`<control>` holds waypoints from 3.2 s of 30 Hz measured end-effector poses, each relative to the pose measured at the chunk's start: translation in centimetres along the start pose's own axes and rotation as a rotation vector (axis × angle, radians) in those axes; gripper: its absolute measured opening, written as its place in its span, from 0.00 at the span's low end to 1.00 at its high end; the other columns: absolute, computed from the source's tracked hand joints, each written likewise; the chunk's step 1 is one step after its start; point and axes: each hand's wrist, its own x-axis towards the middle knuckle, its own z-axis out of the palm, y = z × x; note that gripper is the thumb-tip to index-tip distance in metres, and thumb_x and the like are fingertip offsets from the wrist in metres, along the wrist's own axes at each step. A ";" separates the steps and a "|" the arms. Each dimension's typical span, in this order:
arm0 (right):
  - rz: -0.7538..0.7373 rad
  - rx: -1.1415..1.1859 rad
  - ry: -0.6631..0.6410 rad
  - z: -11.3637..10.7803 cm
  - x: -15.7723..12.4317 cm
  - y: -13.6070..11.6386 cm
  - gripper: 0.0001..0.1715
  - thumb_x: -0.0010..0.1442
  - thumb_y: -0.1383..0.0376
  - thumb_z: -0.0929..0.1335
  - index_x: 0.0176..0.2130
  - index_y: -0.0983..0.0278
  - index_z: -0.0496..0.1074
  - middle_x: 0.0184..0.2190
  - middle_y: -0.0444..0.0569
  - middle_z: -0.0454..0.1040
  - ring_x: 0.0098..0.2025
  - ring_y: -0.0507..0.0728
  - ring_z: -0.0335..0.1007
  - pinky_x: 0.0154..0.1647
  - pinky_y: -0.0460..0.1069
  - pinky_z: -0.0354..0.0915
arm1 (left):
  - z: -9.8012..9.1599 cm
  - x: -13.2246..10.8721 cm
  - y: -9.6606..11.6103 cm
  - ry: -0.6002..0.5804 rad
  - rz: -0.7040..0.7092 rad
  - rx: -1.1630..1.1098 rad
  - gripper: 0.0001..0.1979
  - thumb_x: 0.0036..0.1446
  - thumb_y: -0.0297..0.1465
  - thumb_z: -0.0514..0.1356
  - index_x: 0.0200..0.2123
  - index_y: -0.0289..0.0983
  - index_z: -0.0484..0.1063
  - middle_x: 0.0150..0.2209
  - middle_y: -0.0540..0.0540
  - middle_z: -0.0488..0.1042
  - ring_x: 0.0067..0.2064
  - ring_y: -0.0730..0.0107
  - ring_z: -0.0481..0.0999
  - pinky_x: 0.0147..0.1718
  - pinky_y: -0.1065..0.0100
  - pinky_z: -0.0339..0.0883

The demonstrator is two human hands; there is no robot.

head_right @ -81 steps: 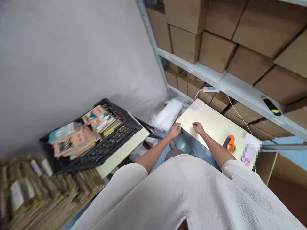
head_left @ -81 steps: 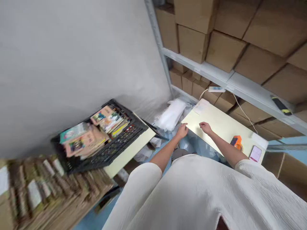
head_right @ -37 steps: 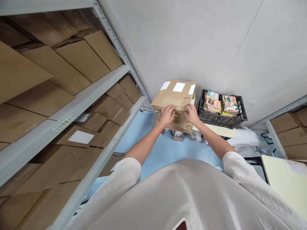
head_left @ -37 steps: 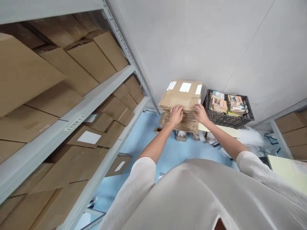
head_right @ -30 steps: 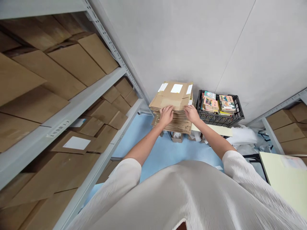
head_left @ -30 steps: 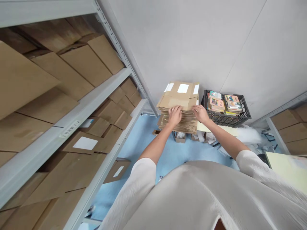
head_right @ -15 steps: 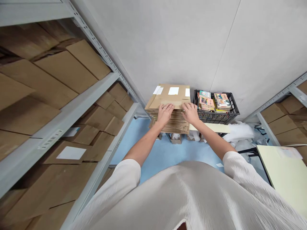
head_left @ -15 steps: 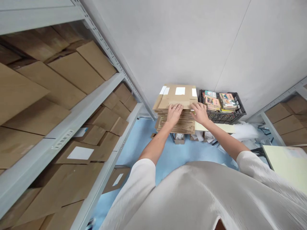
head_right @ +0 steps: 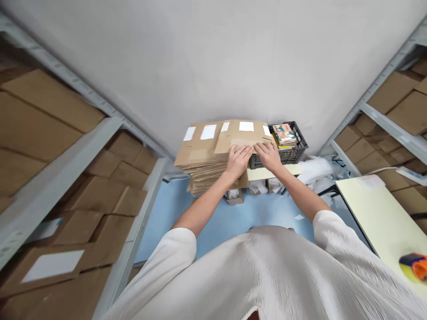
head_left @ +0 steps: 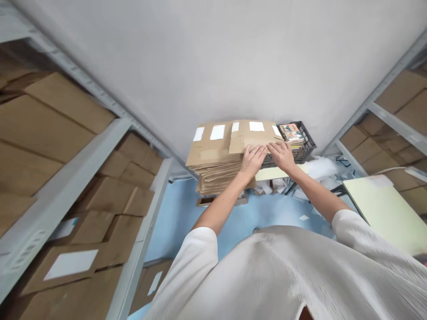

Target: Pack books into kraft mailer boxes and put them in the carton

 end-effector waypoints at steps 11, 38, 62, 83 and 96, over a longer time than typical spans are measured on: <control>0.369 -0.253 0.060 -11.7 -16.4 11.7 0.27 0.79 0.63 0.62 0.71 0.54 0.75 0.68 0.55 0.79 0.64 0.71 0.69 0.72 0.68 0.53 | 14.3 9.6 14.0 -0.224 0.311 -0.139 0.27 0.74 0.26 0.50 0.70 0.41 0.75 0.69 0.33 0.77 0.73 0.47 0.74 0.78 0.36 0.54; 1.255 -0.596 0.067 -25.0 -53.5 22.9 0.31 0.76 0.68 0.60 0.71 0.60 0.74 0.63 0.60 0.81 0.58 0.70 0.65 0.64 0.63 0.54 | 49.2 15.3 48.3 -0.774 0.954 -0.382 0.26 0.71 0.24 0.54 0.65 0.47 0.79 0.66 0.39 0.81 0.70 0.51 0.75 0.70 0.46 0.64; 1.765 -0.315 -0.111 -19.9 -45.4 34.3 0.25 0.80 0.65 0.60 0.65 0.66 0.78 0.63 0.62 0.80 0.62 0.68 0.74 0.62 0.57 0.66 | 64.2 26.3 39.8 -1.093 0.701 -0.327 0.33 0.64 0.22 0.56 0.70 0.44 0.74 0.76 0.39 0.69 0.78 0.49 0.63 0.75 0.44 0.55; 2.093 0.001 0.140 -23.3 -62.2 40.6 0.30 0.68 0.66 0.67 0.65 0.66 0.79 0.66 0.61 0.79 0.65 0.67 0.79 0.68 0.57 0.72 | 67.4 23.5 41.0 -1.314 0.462 -0.076 0.30 0.70 0.28 0.56 0.73 0.43 0.72 0.75 0.39 0.67 0.70 0.48 0.74 0.70 0.52 0.68; 2.196 0.314 0.474 -26.7 -69.0 48.4 0.32 0.58 0.62 0.72 0.62 0.61 0.78 0.61 0.58 0.81 0.59 0.67 0.80 0.62 0.59 0.75 | 70.1 20.3 41.9 -1.239 0.010 -0.123 0.24 0.64 0.27 0.61 0.63 0.41 0.73 0.75 0.36 0.64 0.67 0.51 0.78 0.67 0.54 0.72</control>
